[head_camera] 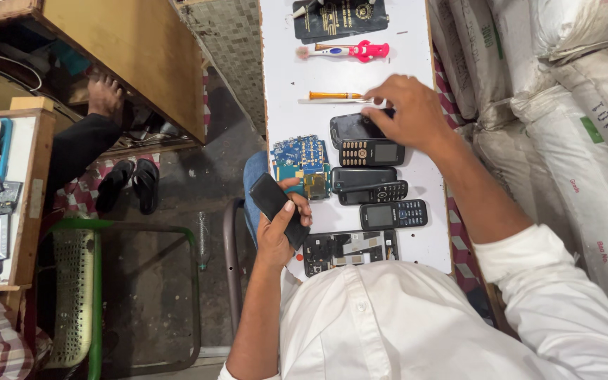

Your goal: The person sorts and organizes various mobile phone parts and circuit boards on a workbench. They pick up, inspect, and place down multiple phone bodies, batteries, and circuit boards, arranging them in a neat row.

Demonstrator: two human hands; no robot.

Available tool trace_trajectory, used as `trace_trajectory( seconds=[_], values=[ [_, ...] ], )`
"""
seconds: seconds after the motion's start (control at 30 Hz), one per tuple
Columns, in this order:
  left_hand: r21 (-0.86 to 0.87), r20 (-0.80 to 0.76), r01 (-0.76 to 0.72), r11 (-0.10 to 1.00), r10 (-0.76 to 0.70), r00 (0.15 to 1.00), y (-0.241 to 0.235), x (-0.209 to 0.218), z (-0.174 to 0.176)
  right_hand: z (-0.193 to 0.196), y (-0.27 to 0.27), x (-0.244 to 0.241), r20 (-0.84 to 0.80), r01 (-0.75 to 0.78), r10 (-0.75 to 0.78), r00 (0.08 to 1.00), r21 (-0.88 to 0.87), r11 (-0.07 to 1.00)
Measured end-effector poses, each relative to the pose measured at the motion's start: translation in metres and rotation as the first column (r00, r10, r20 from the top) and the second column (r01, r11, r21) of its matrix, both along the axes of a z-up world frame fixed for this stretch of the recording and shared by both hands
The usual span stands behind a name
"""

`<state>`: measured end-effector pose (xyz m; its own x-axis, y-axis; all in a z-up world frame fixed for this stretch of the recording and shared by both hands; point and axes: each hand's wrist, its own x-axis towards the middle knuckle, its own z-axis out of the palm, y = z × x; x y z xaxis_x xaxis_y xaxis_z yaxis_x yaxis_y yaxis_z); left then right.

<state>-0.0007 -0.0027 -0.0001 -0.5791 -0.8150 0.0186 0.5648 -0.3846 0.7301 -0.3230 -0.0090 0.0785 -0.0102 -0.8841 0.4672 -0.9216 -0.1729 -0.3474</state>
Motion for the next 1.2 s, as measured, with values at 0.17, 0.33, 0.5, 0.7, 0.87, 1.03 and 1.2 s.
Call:
trace_trajectory(
  seconds=[0.17, 0.33, 0.5, 0.7, 0.87, 1.03, 1.2],
  values=[
    [-0.021, 0.019, 0.01, 1.0, -0.01, 1.0, 0.0, 0.001, -0.002, 0.008, 0.043, 0.005, 0.12, -0.133, 0.135, 0.984, -0.027, 0.991],
    [-0.014, 0.023, 0.006, 1.0, -0.006, 1.0, 0.0, 0.0, -0.005, 0.002, 0.056, 0.008, 0.145, -0.061, 0.052, 0.988, 0.06, 0.996],
    [-0.022, 0.027, 0.0, 1.0, 0.001, 1.0, 0.001, 0.0, -0.005, -0.01, 0.06, 0.004, 0.207, -0.06, 0.055, 0.977, 0.021, 0.998],
    [-0.005, -0.014, 0.086, 0.996, -0.086, 0.996, -0.004, 0.005, 0.001, -0.022, 0.063, -0.009, 0.565, -0.094, 0.068, 0.822, 0.017, 0.995],
    [-0.007, 0.005, 0.103, 0.995, -0.103, 0.995, -0.004, 0.006, 0.007, -0.022, 0.067, -0.014, 0.313, -0.213, 0.208, 0.927, -0.018, 0.977],
    [-0.007, 0.018, 0.1, 0.995, -0.1, 0.995, -0.004, 0.007, 0.008, -0.03, 0.082, -0.009, 0.448, -0.079, 0.144, 0.882, -0.16, 0.984],
    [-0.001, -0.004, 0.108, 0.994, -0.108, 0.994, -0.005, 0.008, 0.01, -0.035, 0.126, 0.004, 0.546, -0.018, 0.015, 0.838, 0.0, 1.0]
  ],
)
